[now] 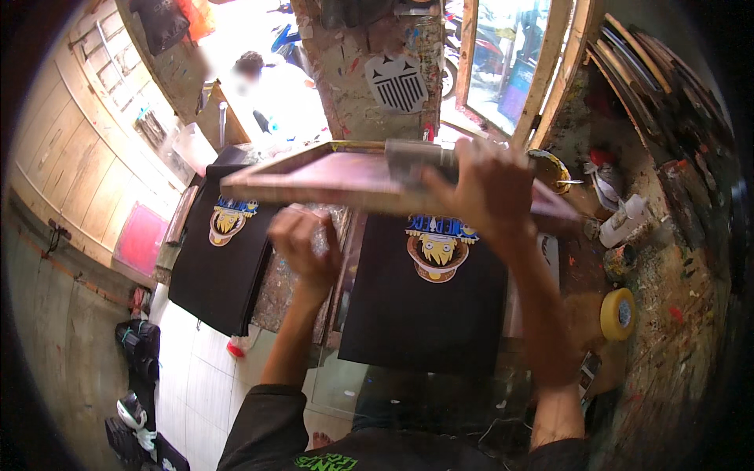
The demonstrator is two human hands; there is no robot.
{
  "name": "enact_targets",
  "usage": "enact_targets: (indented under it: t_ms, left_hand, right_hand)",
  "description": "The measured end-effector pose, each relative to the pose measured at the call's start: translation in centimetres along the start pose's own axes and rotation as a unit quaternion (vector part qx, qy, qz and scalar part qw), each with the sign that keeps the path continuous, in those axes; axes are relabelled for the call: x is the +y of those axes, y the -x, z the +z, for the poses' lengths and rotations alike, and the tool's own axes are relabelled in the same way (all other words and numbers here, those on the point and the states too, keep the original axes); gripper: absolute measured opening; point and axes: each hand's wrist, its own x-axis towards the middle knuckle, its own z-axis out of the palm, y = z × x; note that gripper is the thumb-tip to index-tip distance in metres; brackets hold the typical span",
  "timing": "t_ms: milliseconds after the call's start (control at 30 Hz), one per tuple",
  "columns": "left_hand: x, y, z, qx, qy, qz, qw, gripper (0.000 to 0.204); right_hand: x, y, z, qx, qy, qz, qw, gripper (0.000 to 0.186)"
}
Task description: The person performs screen printing on black t-shirts using a squeegee and ink. They repeatedly place a t-shirt under a screen, pull ink across the mesh to transfer a graphic, and remove the printed shirt to place it on a stack.
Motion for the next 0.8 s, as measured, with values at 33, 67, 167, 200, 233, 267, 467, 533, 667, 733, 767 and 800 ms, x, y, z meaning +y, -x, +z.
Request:
enact_targets:
  t_ms: [33, 67, 167, 200, 233, 267, 467, 533, 667, 733, 767, 800]
  left_hand:
    - [-0.5, 3.0, 1.4, -0.006, 0.045, 0.024, 0.999, 0.045]
    - [-0.1, 5.2, 3.1, -0.169, 0.055, -0.026, 0.984, 0.056]
    - [1.2, 13.5, 5.6, -0.486, -0.044, -0.081, 0.869, 0.082]
    - [2.2, 15.5, 4.5, -0.511, -0.045, -0.091, 0.854, 0.087]
    - [2.9, 16.6, 3.2, -0.533, -0.049, -0.101, 0.838, 0.092]
    - [4.7, 15.9, 1.1, -0.559, -0.060, -0.094, 0.822, 0.087]
    - [-0.1, 10.0, 5.9, -0.391, 0.104, -0.251, 0.879, 0.052]
    - [-6.7, 10.5, 9.7, -0.323, -0.074, -0.165, 0.929, 0.051]
    - [-7.7, 11.2, 11.8, -0.426, -0.076, -0.182, 0.883, 0.055]
    - [-7.9, 10.3, 8.9, -0.307, 0.104, -0.342, 0.882, 0.038]
    - [-8.0, 9.3, 7.3, -0.238, 0.198, -0.409, 0.858, 0.030]
    - [-8.2, 7.6, 4.4, -0.199, 0.148, -0.418, 0.874, 0.029]
  right_hand:
    - [1.2, -2.3, 1.0, 0.108, -0.018, -0.062, 0.992, 0.058]
    - [1.2, -4.8, -0.6, -0.007, -0.057, -0.023, 0.998, 0.064]
    - [3.0, -9.0, -2.1, 0.011, -0.049, -0.022, 0.998, 0.073]
    - [3.6, -9.8, -2.4, -0.017, -0.054, -0.012, 0.998, 0.074]
    - [3.9, -10.6, -3.0, -0.042, -0.061, -0.005, 0.997, 0.076]
    - [3.9, -11.3, -2.9, -0.075, -0.071, 0.000, 0.995, 0.077]
    - [6.8, -15.7, -2.1, -0.045, -0.018, 0.023, 0.999, 0.083]
    - [5.5, -17.0, -1.6, -0.047, -0.041, 0.037, 0.997, 0.083]
    - [4.5, -16.3, -1.6, -0.071, -0.020, 0.036, 0.997, 0.079]
    - [5.2, -16.4, -1.3, -0.053, -0.021, 0.022, 0.998, 0.078]
    - [6.1, -16.5, -1.2, -0.036, -0.012, 0.016, 0.999, 0.078]
    - [6.8, -16.6, -0.8, -0.025, 0.000, 0.014, 1.000, 0.077]
